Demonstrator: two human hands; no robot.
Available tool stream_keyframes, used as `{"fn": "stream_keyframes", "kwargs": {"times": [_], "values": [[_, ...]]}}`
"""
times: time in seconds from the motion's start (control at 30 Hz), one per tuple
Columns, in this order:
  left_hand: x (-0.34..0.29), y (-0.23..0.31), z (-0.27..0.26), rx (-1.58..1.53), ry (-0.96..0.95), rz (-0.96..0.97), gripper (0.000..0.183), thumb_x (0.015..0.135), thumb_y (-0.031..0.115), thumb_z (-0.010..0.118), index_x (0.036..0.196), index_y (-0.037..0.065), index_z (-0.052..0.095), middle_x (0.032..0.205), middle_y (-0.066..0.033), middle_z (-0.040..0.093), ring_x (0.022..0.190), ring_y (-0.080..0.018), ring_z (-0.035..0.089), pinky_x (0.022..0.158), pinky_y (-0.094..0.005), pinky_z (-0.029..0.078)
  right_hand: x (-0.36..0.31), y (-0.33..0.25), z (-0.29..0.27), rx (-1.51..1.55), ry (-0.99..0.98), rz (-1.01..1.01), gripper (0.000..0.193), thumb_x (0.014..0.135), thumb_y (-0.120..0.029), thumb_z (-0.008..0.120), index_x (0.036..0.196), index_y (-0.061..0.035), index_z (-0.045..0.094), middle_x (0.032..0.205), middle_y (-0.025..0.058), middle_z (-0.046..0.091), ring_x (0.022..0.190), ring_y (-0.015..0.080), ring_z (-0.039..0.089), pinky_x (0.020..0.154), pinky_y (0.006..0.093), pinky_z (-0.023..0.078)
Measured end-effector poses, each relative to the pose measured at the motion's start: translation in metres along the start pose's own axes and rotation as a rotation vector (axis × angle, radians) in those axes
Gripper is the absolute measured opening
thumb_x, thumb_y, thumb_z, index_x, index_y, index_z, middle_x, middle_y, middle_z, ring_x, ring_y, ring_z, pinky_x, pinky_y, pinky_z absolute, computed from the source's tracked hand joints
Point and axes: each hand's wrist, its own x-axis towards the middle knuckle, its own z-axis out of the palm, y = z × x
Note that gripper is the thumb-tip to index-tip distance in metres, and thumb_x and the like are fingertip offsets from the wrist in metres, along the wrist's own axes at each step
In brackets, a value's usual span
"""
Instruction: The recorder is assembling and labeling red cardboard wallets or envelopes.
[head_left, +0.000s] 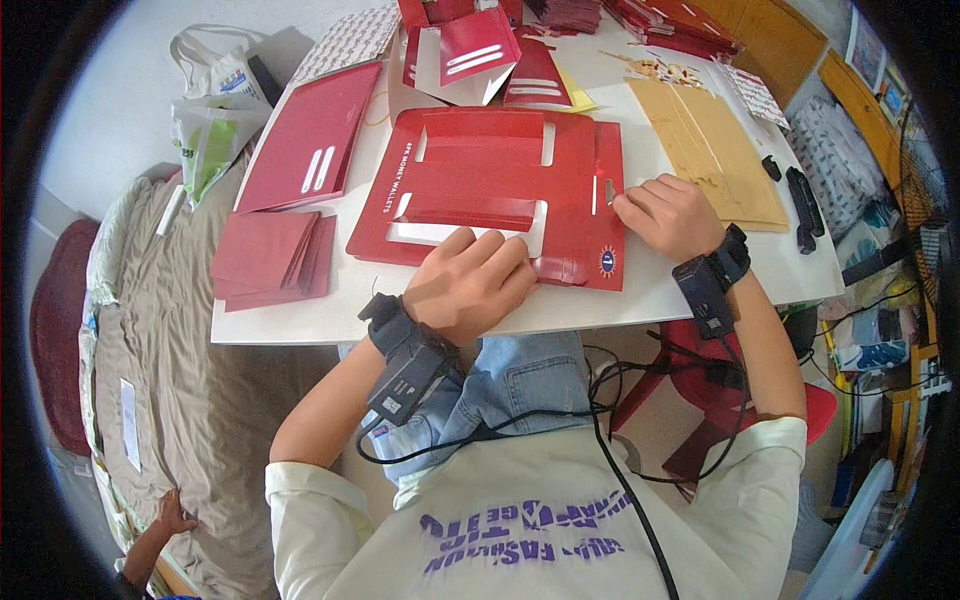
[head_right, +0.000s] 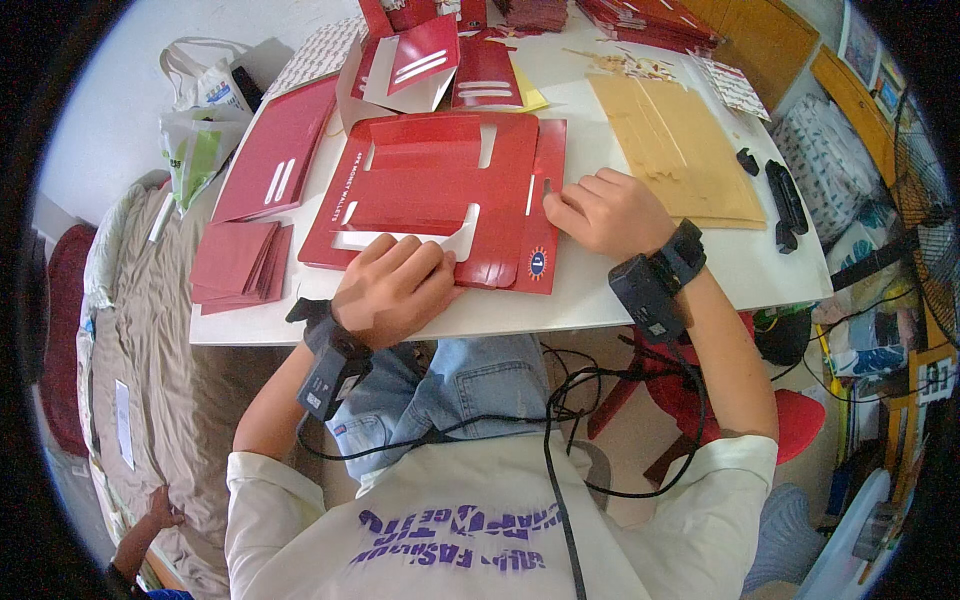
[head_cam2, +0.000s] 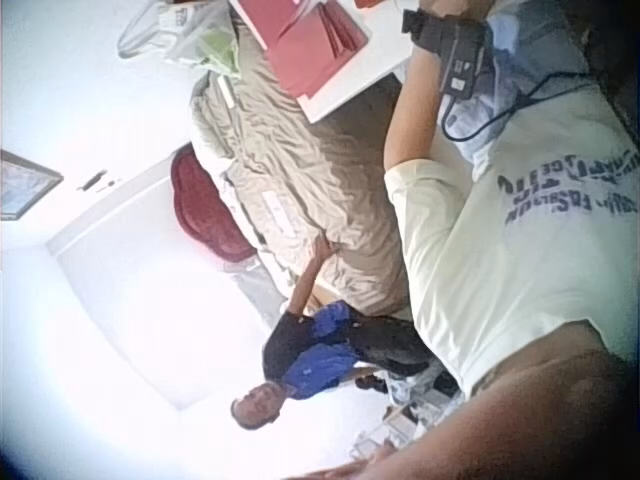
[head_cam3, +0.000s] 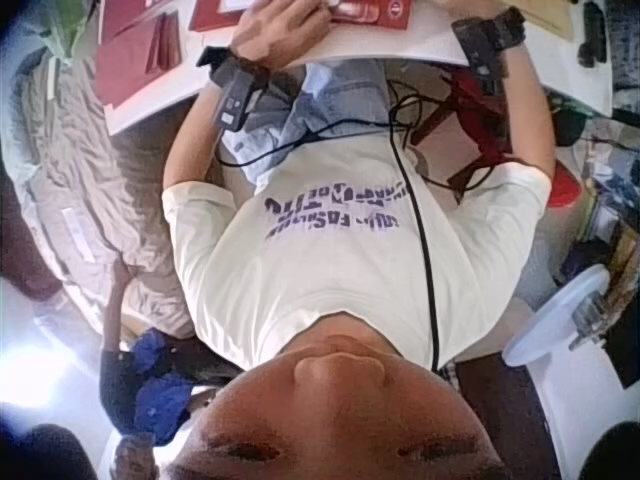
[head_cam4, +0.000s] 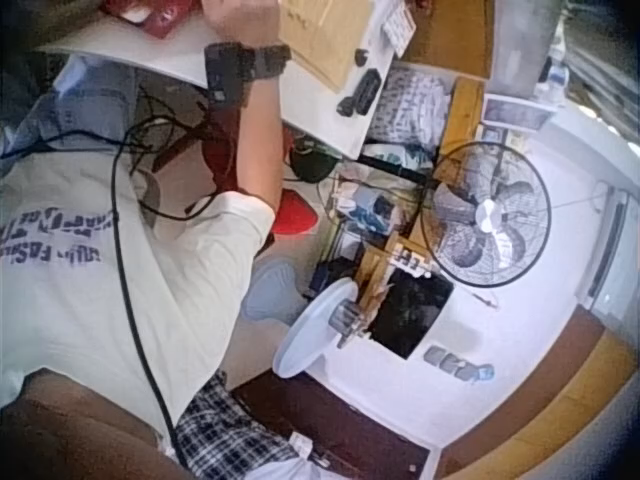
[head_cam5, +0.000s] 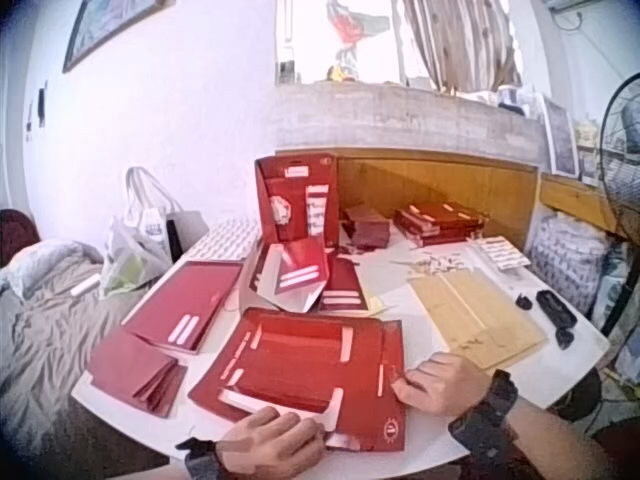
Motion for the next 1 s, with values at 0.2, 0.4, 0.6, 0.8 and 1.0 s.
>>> {"fn": "stream_keyframes", "kwargs": {"times": [0.2,0.4,0.6,0.8,1.0], "values": [[-0.001,0.0,0.003,-0.051,-0.009,-0.022,0.021,0.075,0.02,0.074,0.082,0.005,0.061,0.085,-0.0062,0.057,0.075,-0.0195,0.058,0.065,-0.0324,0.047,0.001,0.003,-0.003,0.054,-0.037,0.009,0.01,0.074,-0.012,0.062,0.084,-0.0106,0.06,0.072,0.0007,0.058,0.066,0.0167,0.06,0.059,0.029,0.049],[-0.002,0.0,0.005,-0.041,-0.017,-0.005,0.02,0.075,0.018,0.075,0.081,0.005,0.061,0.084,-0.0064,0.057,0.073,-0.0191,0.057,0.063,-0.0322,0.048,0.0,0.005,-0.003,0.092,-0.03,0.013,0.009,0.074,-0.012,0.063,0.083,-0.01,0.061,0.073,0.0016,0.06,0.066,0.0174,0.06,0.059,0.0291,0.049],[-0.003,0.0,0.002,-0.056,-0.019,-0.009,0.02,0.074,0.017,0.074,0.081,0.005,0.06,0.084,-0.0064,0.056,0.073,-0.019,0.057,0.063,-0.0323,0.048,-0.003,0.005,-0.005,0.127,-0.034,0.039,0.009,0.074,-0.011,0.063,0.083,-0.0081,0.063,0.075,0.0022,0.062,0.067,0.0181,0.06,0.06,0.0299,0.048],[-0.002,0.0,0.005,-0.056,0.008,-0.009,0.019,0.075,0.017,0.074,0.081,0.005,0.06,0.082,-0.0063,0.055,0.073,-0.0198,0.058,0.064,-0.0326,0.049,-0.008,0.011,0.001,0.194,0.053,0.034,0.011,0.073,-0.012,0.065,0.083,-0.0072,0.065,0.077,0.0027,0.064,0.068,0.0187,0.06,0.063,0.0308,0.048],[0.0,0.0,0.001,-0.067,0.023,-0.037,0.018,0.077,0.017,0.072,0.079,0.004,0.06,0.079,-0.0063,0.054,0.072,-0.02,0.058,0.063,-0.0326,0.05,-0.006,0.015,-0.006,0.159,0.034,0.038,0.009,0.073,-0.013,0.068,0.08,-0.0082,0.065,0.076,0.0016,0.062,0.07,0.0176,0.06,0.065,0.0304,0.047]]}}
